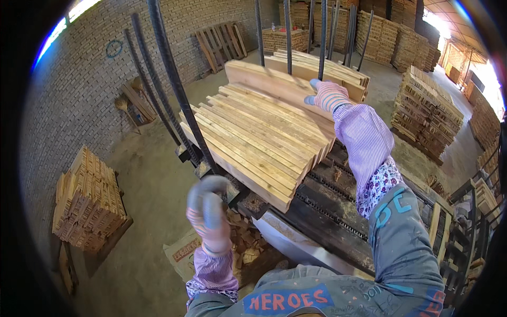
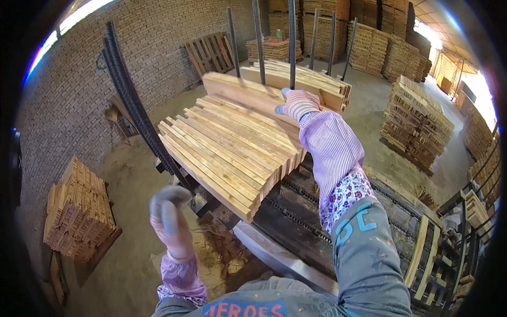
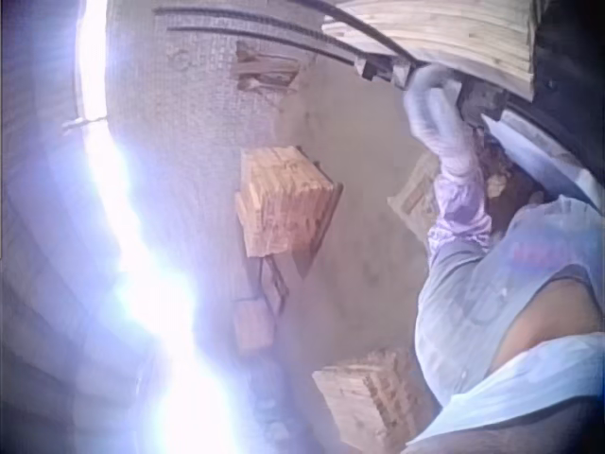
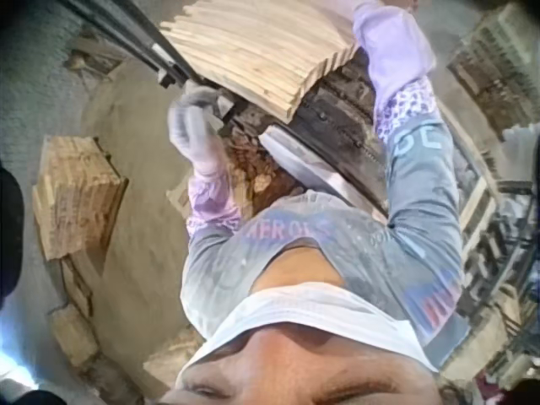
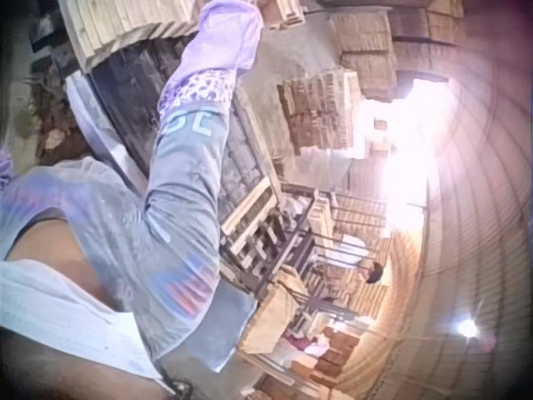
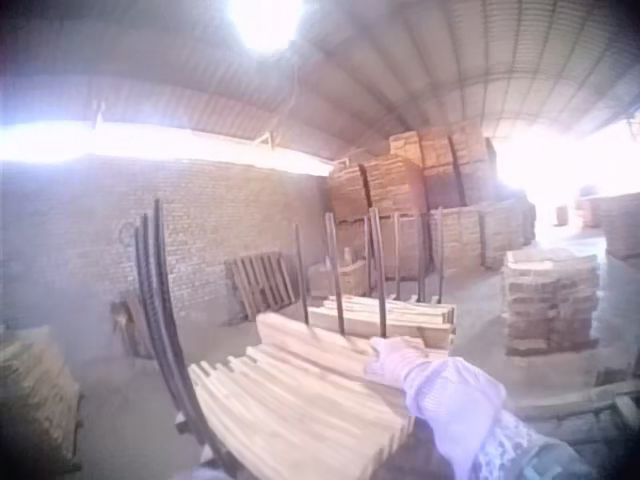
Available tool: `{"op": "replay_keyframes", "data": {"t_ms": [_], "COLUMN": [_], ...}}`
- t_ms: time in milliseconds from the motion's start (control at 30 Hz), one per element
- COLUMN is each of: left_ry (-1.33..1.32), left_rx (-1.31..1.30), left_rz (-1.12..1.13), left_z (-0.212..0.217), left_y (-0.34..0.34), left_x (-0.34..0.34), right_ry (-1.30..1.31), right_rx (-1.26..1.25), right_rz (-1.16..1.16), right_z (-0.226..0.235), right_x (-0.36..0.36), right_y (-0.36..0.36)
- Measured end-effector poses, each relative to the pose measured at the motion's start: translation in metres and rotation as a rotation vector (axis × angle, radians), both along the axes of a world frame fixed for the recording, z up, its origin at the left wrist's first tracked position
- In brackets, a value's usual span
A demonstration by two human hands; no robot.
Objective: The person repeatedly picks up wooden planks from a conveyor belt and stacks them onto a nearby pile. The hands handle the planks one at a time, aligning them before placing them on the growing stack.
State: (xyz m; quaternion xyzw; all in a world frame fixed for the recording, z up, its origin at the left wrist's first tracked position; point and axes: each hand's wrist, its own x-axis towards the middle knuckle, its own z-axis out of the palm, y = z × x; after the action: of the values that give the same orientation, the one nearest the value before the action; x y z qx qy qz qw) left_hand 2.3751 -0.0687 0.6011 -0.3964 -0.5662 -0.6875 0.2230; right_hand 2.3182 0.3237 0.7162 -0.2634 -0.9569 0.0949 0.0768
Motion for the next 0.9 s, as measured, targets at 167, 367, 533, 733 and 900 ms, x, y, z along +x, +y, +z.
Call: {"op": "replay_keyframes", "data": {"t_ms": [167, 367, 533, 733, 900], "left_ry": [-0.26, -0.236, -0.319, -0.291, -0.254], "left_rx": [0.019, -0.069, 0.031, -0.024, 0.02], "left_rz": [0.118, 0.14, 0.112, 0.166, 0.165], "left_z": [-0.048, -0.07, -0.067, -0.068, -0.067], "left_y": [0.001, 0.004, 0.022, 0.014, 0.015], "left_x": [-0.075, -0.099, -0.1, -0.104, -0.105], "right_ry": [0.13, 0.39, 0.589, 0.828, 0.749], "right_rx": [0.278, 0.24, 0.34, 0.26, -0.007], "right_rz": [0.026, 0.785, 0.834, 0.893, 0.878], "right_z": [-0.009, -0.055, -0.141, -0.144, -0.086], "right_x": [-0.011, 0.107, 0.136, 0.123, 0.136], "right_y": [-0.025, -0.102, -0.141, -0.158, -0.156]}}
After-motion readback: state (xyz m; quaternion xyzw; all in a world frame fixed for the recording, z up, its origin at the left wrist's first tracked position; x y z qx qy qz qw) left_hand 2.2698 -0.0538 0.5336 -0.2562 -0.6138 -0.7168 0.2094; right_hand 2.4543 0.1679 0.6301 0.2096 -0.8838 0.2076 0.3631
